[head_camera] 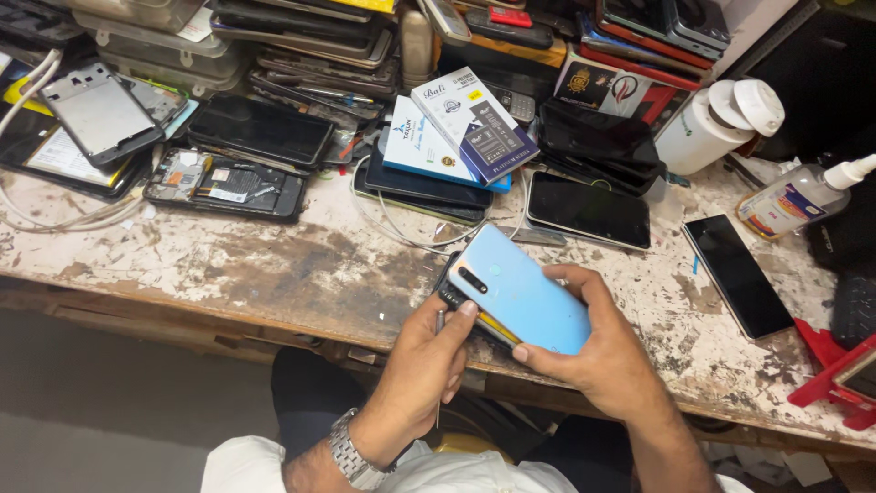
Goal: The person disassembles a light blue smartphone, removes the old battery, and installs a new one. They use a screwdriver and a prying tool to open the device, disconnect the battery connector, and secure the new battery before reattaching the internal bracket.
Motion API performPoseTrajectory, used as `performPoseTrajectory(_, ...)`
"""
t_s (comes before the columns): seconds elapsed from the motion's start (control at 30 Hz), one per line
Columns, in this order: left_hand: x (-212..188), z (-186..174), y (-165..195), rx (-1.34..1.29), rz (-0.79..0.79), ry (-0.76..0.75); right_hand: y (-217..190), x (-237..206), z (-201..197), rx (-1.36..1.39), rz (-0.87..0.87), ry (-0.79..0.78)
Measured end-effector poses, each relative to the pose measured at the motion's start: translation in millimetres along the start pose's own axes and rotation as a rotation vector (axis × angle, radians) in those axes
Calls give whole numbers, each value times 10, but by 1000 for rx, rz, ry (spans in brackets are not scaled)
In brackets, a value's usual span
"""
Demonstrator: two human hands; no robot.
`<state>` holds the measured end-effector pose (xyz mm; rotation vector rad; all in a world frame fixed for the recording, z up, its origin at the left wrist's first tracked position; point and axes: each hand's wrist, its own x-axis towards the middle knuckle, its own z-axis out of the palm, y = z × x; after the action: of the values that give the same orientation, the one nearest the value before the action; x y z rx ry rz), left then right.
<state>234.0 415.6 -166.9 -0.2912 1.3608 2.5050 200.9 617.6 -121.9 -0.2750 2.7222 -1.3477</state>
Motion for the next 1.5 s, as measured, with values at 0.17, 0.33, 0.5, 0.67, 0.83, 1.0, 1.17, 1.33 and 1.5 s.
performPoseTrajectory(0.17,25,37,-38,-28,-50,44,-43,20,-55,-98,-49,-28)
performPoseTrajectory(0.33,42,57,-15,-44,-58,59,-3,13,-93,-193,-88,-26)
performPoseTrajectory(0.5,98,111,95,-39,-16,35,118,-20,-122,191,-17,-86)
performPoseTrajectory(0.67,216,344,174,34,-2,55,173,-100,-39,445,-74,27)
performPoseTrajectory(0.83,316,464,211,74,2,38,171,-256,62,500,-72,59)
performPoseTrajectory(1.0,348,530,222,47,-17,62,386,-482,120,961,51,186)
performPoseTrajectory(1.17,388,548,256,-59,-9,59,735,-730,359,1227,-56,102)
performPoseTrajectory(1.33,378,661,149,-200,20,35,731,-755,598,1036,97,-151)
performPoseTrajectory(1.5,271,760,84,-201,75,-1,433,-640,554,872,-52,-96)
